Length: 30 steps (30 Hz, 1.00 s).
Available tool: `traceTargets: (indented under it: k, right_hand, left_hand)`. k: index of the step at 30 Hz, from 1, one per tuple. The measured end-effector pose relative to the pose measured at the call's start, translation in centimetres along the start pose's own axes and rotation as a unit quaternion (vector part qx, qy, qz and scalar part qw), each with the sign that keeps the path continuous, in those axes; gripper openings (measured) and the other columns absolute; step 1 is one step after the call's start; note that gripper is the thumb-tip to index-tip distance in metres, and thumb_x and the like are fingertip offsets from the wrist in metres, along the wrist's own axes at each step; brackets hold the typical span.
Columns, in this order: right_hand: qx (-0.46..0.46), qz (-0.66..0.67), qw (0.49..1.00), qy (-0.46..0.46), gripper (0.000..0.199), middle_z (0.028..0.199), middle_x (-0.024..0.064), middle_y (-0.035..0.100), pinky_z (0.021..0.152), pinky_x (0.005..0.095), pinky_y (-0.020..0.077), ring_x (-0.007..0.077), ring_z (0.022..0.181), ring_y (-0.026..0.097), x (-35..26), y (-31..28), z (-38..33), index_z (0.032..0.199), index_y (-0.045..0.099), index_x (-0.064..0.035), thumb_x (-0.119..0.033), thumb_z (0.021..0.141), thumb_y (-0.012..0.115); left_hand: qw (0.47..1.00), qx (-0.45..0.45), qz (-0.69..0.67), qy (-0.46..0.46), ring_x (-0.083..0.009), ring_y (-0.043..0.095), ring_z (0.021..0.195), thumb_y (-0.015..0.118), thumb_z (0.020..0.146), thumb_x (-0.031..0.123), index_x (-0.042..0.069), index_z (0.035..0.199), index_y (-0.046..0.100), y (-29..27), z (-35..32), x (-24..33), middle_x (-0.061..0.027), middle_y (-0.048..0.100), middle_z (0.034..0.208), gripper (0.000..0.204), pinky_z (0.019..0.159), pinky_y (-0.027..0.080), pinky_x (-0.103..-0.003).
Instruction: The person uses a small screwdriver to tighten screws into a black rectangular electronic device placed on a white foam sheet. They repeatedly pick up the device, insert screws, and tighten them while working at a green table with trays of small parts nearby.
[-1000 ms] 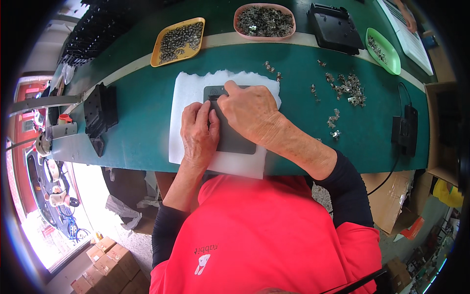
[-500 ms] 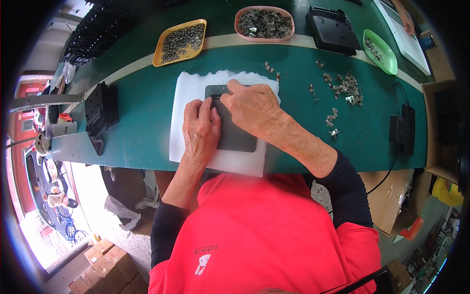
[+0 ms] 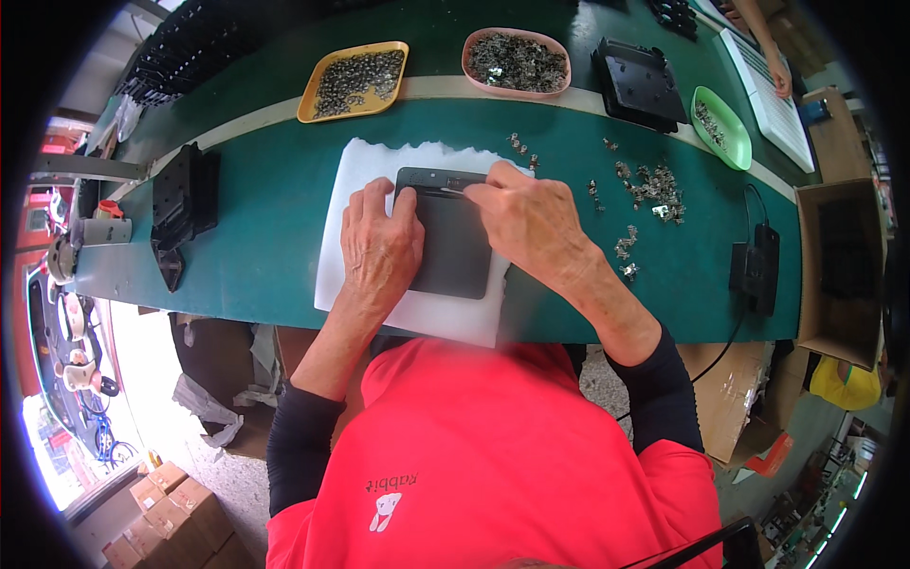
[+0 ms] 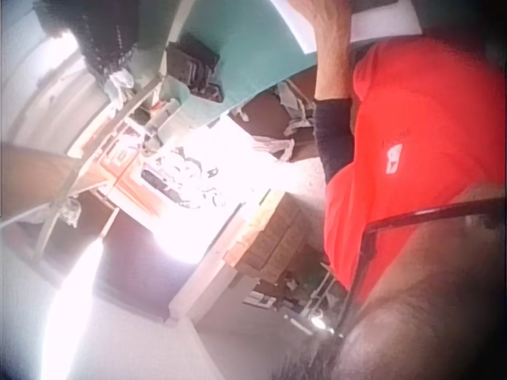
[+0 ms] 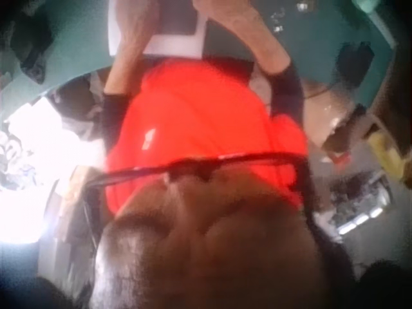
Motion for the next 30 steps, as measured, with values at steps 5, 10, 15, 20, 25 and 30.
traceTargets:
  k: [5,10,15,20,25,30]
  right_hand:
    - [0.008,0.01,1.0,0.017,0.011,0.087,0.0092,0.059,0.061,0.0379,0.054,0.0276,0.067,0.066,1.1,0.2,-1.3,0.088,0.068,-0.0087,-0.009,0.079,0.061]
    - [0.035,0.024,0.999,0.012,0.01,0.085,0.0083,0.059,0.06,0.0373,0.054,0.0266,0.067,0.066,0.8,-0.5,-1.2,0.088,0.068,-0.0089,-0.01,0.08,0.061]
    - [0.043,0.012,0.999,0.008,0.009,0.085,0.0077,0.06,0.058,0.0371,0.0538,0.0256,0.066,0.066,0.5,-0.7,-0.8,0.087,0.067,-0.0088,-0.01,0.08,0.061]
    - [0.04,-0.005,0.999,0.007,0.008,0.084,0.0067,0.06,0.058,0.0361,0.0535,0.0248,0.065,0.066,0.6,-0.6,-0.5,0.085,0.067,-0.0083,-0.01,0.079,0.062]
    - [0.046,-0.005,0.999,-0.004,0.008,0.084,0.0066,0.06,0.056,0.0359,0.053,0.0244,0.063,0.065,0.6,-0.4,-0.5,0.084,0.067,-0.0081,-0.009,0.078,0.062]
    - [0.066,0.011,0.998,-0.012,0.006,0.084,0.0064,0.06,0.054,0.0359,0.0528,0.0245,0.061,0.065,0.8,-0.4,-0.6,0.082,0.067,-0.0082,-0.009,0.078,0.062]
  left_hand:
    - [0.995,0.064,-0.068,0.021,-0.0315,0.058,0.1,0.068,0.079,0.003,0.003,0.101,0.066,-0.4,0.5,1.5,-0.0114,0.061,0.11,0.023,0.089,0.046,-0.042]
    - [0.995,0.062,-0.077,0.012,-0.0301,0.059,0.099,0.069,0.08,0.005,0.004,0.101,0.066,0.7,0.7,1.7,-0.0101,0.062,0.109,0.022,0.088,0.046,-0.041]
    - [0.993,0.074,-0.089,0.008,-0.0299,0.059,0.098,0.069,0.08,0.005,0.004,0.102,0.067,0.7,0.5,1.5,-0.0101,0.063,0.109,0.023,0.087,0.046,-0.041]
    - [0.992,0.071,-0.105,0.004,-0.03,0.059,0.097,0.07,0.08,0.005,0.004,0.101,0.067,0.7,0.7,1.3,-0.0103,0.063,0.107,0.022,0.087,0.046,-0.04]
    - [0.988,0.073,-0.135,-0.019,-0.0295,0.06,0.093,0.07,0.08,0.004,0.003,0.097,0.067,1.0,1.2,0.9,-0.0104,0.063,0.1,0.018,0.082,0.048,-0.039]
    - [0.981,0.067,-0.169,-0.06,-0.0289,0.06,0.09,0.07,0.08,0.002,0.003,0.093,0.069,1.4,2.3,0.2,-0.011,0.063,0.095,0.014,0.077,0.05,-0.037]
Point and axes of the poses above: each hand's wrist, its own z-axis towards the middle knuckle, its own y-axis out of the palm, x = y × z, the point moved 9 cm from there along z, towards the middle knuckle
